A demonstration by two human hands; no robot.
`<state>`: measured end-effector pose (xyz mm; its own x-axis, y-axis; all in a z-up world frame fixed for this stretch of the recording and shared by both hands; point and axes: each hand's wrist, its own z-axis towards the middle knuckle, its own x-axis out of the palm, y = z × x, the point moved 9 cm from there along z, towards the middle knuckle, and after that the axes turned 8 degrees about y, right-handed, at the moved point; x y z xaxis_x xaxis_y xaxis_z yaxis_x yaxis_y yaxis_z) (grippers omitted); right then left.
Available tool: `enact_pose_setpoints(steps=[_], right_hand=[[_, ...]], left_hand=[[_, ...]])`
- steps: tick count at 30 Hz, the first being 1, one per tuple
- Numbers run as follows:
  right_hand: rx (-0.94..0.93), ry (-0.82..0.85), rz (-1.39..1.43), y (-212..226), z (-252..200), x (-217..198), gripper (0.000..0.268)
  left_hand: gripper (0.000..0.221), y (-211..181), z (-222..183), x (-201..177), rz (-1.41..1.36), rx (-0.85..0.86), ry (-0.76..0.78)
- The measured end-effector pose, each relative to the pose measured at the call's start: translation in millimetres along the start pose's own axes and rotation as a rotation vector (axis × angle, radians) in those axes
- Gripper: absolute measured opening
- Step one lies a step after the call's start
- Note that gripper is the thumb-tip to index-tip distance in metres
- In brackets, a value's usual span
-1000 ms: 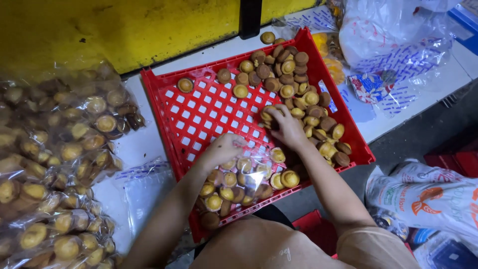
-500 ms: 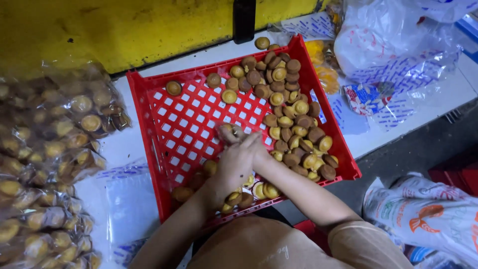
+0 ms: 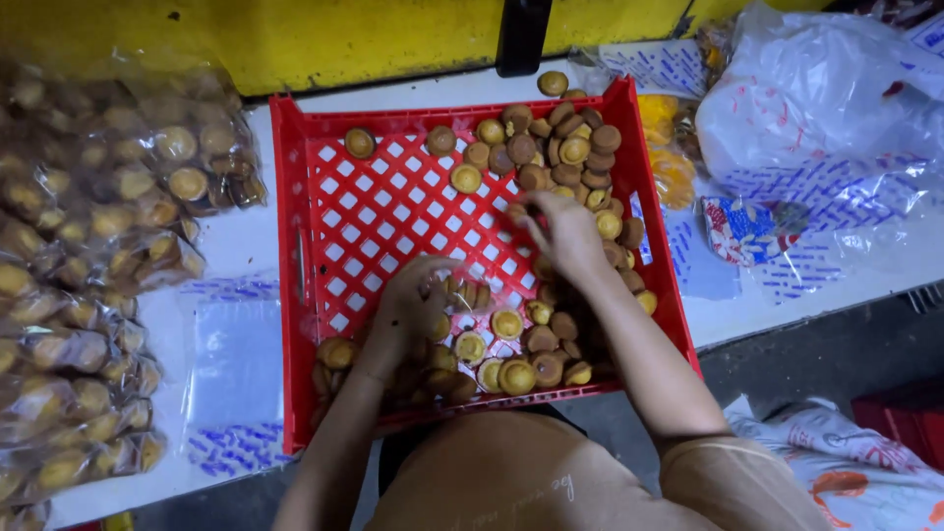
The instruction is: The person packages small baked goods by sorting and placing them into transparent plastic bags from a red plastic crate filled with the pastries.
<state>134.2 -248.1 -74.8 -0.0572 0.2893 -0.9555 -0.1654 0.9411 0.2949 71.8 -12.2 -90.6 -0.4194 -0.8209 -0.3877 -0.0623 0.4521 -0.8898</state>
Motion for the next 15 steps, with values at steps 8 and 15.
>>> enact_pose_setpoints(steps=[8,15], right_hand=[[-0.752,0.259,0.198,122.9,-34.7,-4.4,0.006],[0.323,0.005,-0.267,-90.9,35.7,40.0,0.062]], left_hand=[[0.072,-75.8,-3.0,-4.6,0.129,0.15,0.132],[0.074,-62.1,-4.6,-26.3,-0.025,0.096,0.042]])
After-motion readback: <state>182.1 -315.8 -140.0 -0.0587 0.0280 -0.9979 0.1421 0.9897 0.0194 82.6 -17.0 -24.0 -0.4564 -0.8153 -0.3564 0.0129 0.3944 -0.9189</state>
